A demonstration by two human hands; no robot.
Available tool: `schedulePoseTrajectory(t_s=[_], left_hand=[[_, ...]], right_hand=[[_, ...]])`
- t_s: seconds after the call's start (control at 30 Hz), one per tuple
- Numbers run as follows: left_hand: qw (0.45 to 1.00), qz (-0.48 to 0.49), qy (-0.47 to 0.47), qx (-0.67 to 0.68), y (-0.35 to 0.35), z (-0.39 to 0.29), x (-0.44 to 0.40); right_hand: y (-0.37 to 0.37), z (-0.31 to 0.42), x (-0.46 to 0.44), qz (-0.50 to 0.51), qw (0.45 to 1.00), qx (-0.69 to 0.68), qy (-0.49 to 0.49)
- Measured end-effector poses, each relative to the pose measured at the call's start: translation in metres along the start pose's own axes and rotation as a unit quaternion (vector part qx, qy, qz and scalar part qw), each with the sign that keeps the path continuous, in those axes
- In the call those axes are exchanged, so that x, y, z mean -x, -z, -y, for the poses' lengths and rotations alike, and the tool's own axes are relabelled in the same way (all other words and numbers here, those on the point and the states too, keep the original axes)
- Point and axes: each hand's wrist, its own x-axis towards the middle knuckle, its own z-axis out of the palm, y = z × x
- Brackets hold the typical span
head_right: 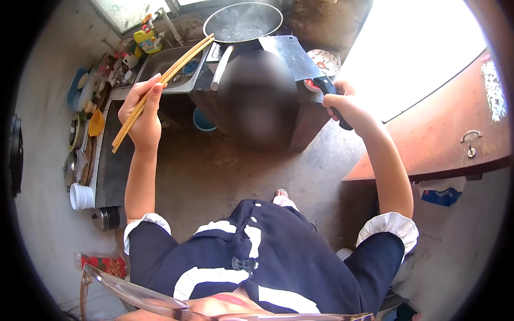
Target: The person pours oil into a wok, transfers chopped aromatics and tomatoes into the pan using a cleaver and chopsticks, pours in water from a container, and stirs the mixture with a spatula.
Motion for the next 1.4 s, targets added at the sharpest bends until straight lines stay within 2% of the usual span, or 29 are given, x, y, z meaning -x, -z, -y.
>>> schedulePoseTrajectory(t_s=[0.23,0.3,0.47,0.53,0.6,0.67,0.77,0.83,0.93,1.03,1.1,1.13,1.17,1.23,1.3,1.4], left_hand=[[0.999,0.042,0.014,0.025,0.019,0.016,0.009],[0.999,0.051,0.008,0.014,0.007,0.027,-0.001],[0.984,0.096,0.083,0.122,-0.047,0.077,-0.049],[0.991,0.101,0.065,0.066,-0.071,0.1,-0.072],[0.987,0.114,0.099,0.055,-0.093,0.12,-0.088],[0.987,0.128,0.091,0.026,-0.112,0.138,-0.103],[0.982,0.145,0.118,-0.005,-0.143,0.182,-0.128],[0.991,0.079,0.094,-0.05,-0.16,0.217,-0.143],[0.995,0.013,0.062,-0.075,-0.146,0.232,-0.154],[0.993,-0.023,0.053,-0.103,-0.129,0.217,-0.148],[0.985,0.01,0.026,-0.172,-0.112,0.203,-0.151],[0.989,0.012,0.021,-0.149,-0.104,0.188,-0.144],[0.992,0.016,0.014,-0.122,-0.097,0.185,-0.138],[0.994,0.033,-0.011,-0.1,-0.078,0.153,-0.119],[0.995,0.058,0.042,-0.071,-0.063,0.121,-0.093],[0.994,0.094,0.051,-0.025,-0.05,0.086,-0.054]], right_hand=[[-0.034,-0.011,0.026,-0.028,0.999,-0.036,0.0],[-0.04,-0.011,0.015,-0.024,0.999,-0.042,-0.001],[-0.044,-0.014,-0.038,-0.004,0.999,-0.039,0.001],[-0.042,-0.012,-0.072,0.003,0.999,-0.04,0.014],[-0.039,-0.014,-0.104,0.02,0.999,-0.042,0.027],[-0.033,-0.015,-0.134,0.042,0.997,-0.046,0.041],[-0.029,-0.001,-0.17,0.03,0.998,-0.045,0.036],[-0.022,0.0,-0.196,0.028,0.998,-0.033,0.037],[-0.025,0.018,-0.186,0.031,0.999,-0.023,0.039],[-0.018,0.012,-0.18,0.025,0.998,-0.046,0.037],[-0.005,-0.001,-0.193,0.01,0.998,-0.038,0.05],[0.002,-0.011,-0.189,-0.005,0.998,-0.035,0.052],[0.009,-0.016,-0.183,0.005,0.995,-0.096,0.04],[0.028,-0.046,-0.174,-0.056,0.997,-0.044,0.036],[0.049,-0.064,-0.159,-0.07,0.997,-0.017,0.005],[0.077,-0.104,-0.152,-0.115,0.992,0.047,-0.011]])
